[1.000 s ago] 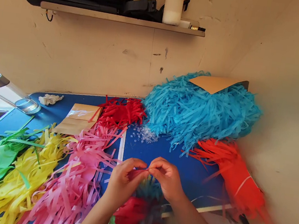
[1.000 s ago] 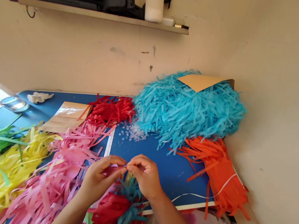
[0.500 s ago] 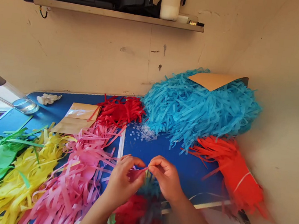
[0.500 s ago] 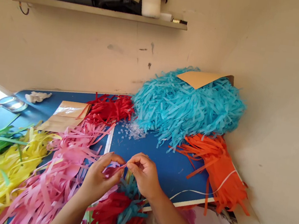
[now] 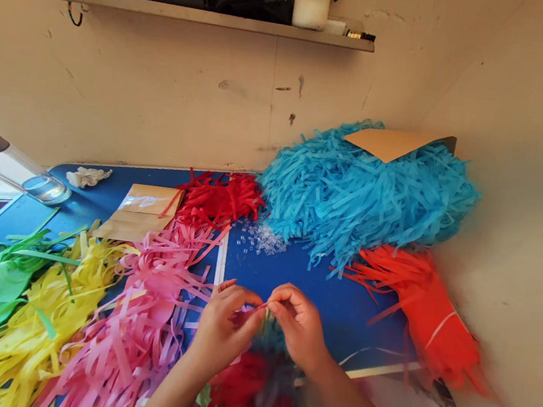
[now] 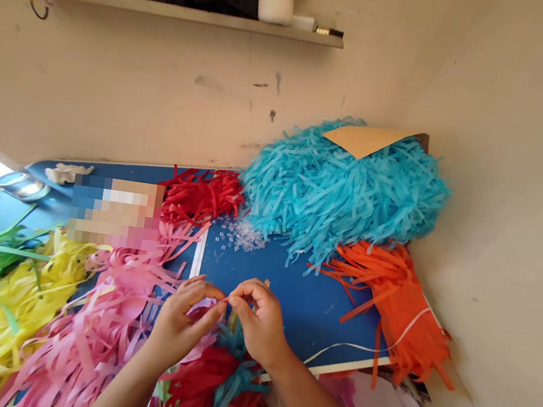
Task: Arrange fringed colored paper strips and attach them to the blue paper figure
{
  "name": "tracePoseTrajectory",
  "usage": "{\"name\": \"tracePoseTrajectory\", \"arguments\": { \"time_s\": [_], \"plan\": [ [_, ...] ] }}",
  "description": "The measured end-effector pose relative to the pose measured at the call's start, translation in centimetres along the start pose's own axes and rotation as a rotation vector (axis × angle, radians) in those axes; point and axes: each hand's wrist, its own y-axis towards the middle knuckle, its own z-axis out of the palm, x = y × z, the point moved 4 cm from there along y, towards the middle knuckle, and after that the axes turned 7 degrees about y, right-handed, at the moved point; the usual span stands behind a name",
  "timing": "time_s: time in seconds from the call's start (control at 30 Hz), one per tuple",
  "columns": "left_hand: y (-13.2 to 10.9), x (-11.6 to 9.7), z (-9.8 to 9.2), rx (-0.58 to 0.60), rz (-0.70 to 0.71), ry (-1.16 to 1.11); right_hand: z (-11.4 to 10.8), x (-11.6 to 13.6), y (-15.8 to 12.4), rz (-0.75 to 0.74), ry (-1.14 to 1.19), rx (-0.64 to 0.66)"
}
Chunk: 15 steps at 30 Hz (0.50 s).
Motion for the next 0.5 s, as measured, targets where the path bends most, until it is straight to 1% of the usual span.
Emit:
{"name": "tracePoseTrajectory", "arguments": {
  "time_s": [0.1,0.27,0.37,0.5],
  "plan": [
    [0.12,-0.21,-0.09,0.013,-0.019,-0.026,0.21,0.31,-0.21,-0.033,-0.041,0.012],
    [-0.09,-0.38,0.07,-0.037,-0.004,0.009,0.39,-0.01,-0.66,-0.038,-0.046,-0.028],
    [-0.33,-0.39,0.11,-0.066,0.057,0.045,0.29,-0.28,-0.77,-0.035,-0.056,-0.048],
    [-0.34,-0.84,-0.23,-0.184,0.191,0.096,0.00,0.09,-0.74,-0.059,-0.084,-0.070]
  ]
}}
